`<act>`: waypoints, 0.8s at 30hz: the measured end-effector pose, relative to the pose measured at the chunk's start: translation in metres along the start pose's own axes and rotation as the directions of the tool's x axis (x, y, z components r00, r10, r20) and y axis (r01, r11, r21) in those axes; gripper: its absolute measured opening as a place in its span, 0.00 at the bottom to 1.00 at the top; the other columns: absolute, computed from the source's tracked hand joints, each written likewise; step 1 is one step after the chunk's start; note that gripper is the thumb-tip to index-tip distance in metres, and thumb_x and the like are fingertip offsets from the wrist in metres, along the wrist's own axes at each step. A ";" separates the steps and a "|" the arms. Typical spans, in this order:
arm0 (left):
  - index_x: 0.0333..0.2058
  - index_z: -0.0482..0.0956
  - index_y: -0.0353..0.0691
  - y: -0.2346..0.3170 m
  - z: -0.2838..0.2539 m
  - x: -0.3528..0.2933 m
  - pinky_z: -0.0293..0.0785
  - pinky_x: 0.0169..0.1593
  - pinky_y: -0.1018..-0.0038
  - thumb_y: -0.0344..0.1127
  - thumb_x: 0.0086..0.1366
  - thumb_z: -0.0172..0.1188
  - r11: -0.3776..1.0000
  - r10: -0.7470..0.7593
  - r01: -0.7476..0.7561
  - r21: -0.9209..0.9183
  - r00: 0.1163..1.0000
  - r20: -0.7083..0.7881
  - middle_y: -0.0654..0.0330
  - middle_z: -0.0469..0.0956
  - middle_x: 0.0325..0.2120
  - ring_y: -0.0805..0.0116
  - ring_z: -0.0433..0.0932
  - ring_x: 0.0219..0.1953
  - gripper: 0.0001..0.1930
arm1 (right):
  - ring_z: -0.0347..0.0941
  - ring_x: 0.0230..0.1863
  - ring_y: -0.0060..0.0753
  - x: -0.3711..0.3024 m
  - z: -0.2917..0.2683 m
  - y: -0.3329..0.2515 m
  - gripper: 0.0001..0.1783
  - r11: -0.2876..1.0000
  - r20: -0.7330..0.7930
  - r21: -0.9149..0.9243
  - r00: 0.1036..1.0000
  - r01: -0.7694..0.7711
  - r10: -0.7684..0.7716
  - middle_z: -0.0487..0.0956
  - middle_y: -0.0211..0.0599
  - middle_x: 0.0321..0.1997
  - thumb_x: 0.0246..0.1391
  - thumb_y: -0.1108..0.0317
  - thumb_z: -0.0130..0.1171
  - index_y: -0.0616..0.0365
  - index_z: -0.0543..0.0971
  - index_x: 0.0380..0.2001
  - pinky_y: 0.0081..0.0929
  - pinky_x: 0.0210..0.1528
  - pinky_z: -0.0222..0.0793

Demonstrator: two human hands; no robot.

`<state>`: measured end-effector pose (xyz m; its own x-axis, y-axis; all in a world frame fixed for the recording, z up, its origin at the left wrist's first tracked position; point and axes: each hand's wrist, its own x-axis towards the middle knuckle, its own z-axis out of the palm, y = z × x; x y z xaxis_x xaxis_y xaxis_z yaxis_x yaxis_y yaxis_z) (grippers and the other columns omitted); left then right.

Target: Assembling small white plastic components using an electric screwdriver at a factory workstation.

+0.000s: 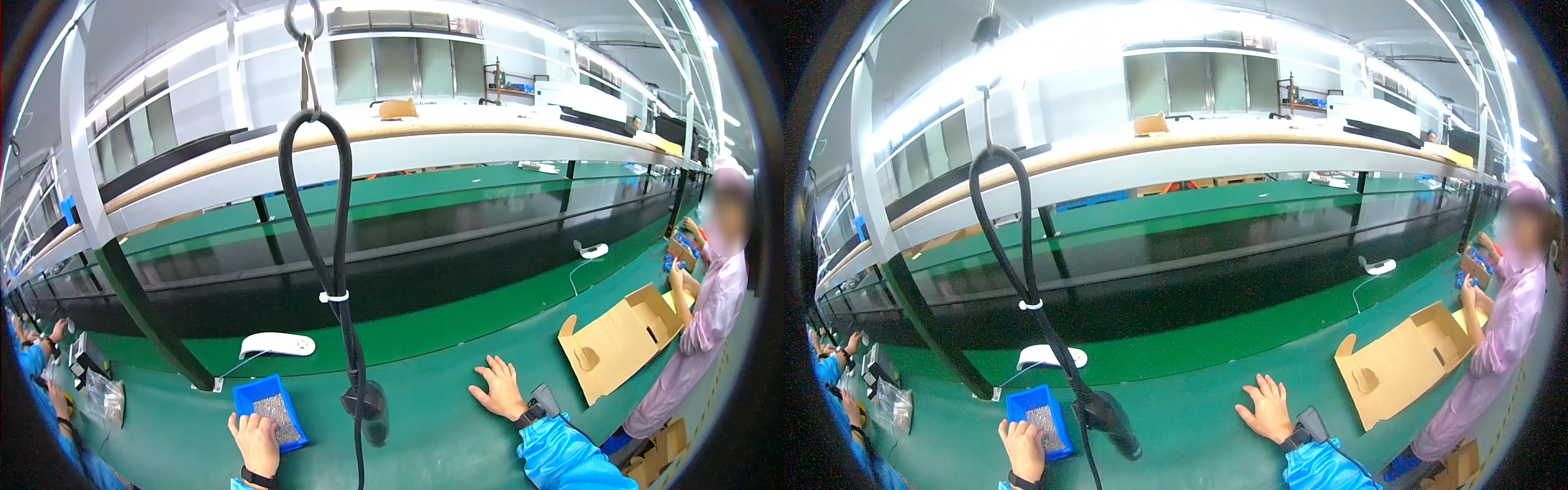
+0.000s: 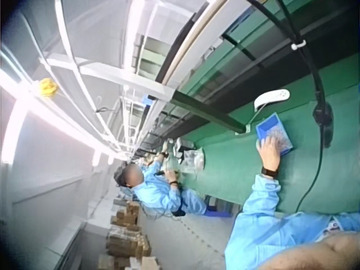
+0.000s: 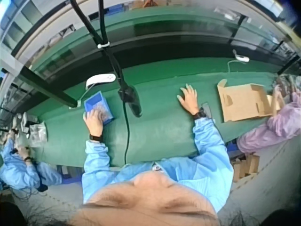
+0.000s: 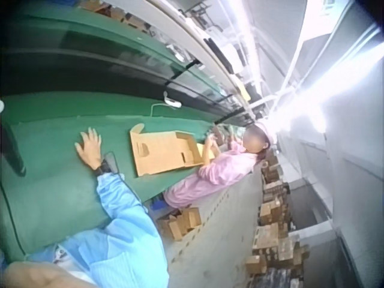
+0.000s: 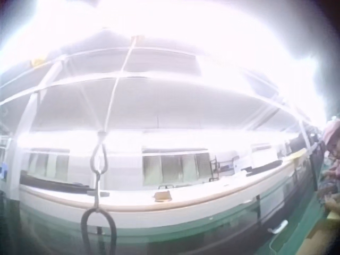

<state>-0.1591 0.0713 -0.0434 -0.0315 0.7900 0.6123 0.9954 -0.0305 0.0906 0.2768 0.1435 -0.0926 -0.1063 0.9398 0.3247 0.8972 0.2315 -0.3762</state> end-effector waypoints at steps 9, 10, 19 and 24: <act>0.21 0.75 0.43 0.006 -0.008 0.004 0.52 0.54 0.54 0.31 0.45 0.61 1.000 0.026 -0.026 -0.006 0.999 0.021 0.63 0.69 0.21 0.62 0.68 0.33 0.03 | 0.48 0.62 0.54 0.001 -0.005 -0.003 0.27 1.000 0.010 0.017 1.000 -0.012 0.012 0.58 0.56 0.58 0.43 0.55 0.58 0.56 0.70 0.46 0.53 0.60 0.40; 0.20 0.74 0.43 0.005 -0.006 0.003 0.52 0.54 0.54 0.32 0.45 0.61 1.000 0.031 -0.031 -0.004 0.999 0.023 0.63 0.69 0.21 0.62 0.68 0.33 0.04 | 0.48 0.62 0.54 0.001 -0.005 -0.003 0.27 1.000 0.019 0.023 1.000 -0.001 0.000 0.58 0.56 0.58 0.43 0.55 0.58 0.56 0.70 0.46 0.53 0.60 0.40; 0.21 0.75 0.45 0.004 -0.005 0.001 0.52 0.55 0.53 0.32 0.46 0.60 0.999 0.023 -0.025 0.026 0.998 0.050 0.64 0.68 0.20 0.64 0.68 0.32 0.03 | 0.48 0.62 0.54 0.001 -0.008 -0.006 0.26 0.998 0.026 0.041 0.999 -0.044 0.043 0.57 0.55 0.59 0.42 0.58 0.59 0.57 0.70 0.45 0.52 0.61 0.39; 0.21 0.75 0.46 0.002 -0.006 0.000 0.52 0.55 0.53 0.31 0.47 0.59 0.998 0.032 -0.035 0.053 0.998 0.060 0.65 0.68 0.20 0.64 0.68 0.32 0.02 | 0.47 0.62 0.54 0.000 -0.007 -0.007 0.26 0.998 0.029 0.044 0.998 -0.055 0.054 0.57 0.55 0.59 0.42 0.58 0.59 0.57 0.70 0.45 0.52 0.62 0.38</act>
<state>-0.1573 0.0674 -0.0391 0.0057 0.8238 0.5669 0.9993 -0.0259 0.0275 0.2737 0.1402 -0.0837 -0.0705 0.9578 0.2787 0.8821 0.1903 -0.4309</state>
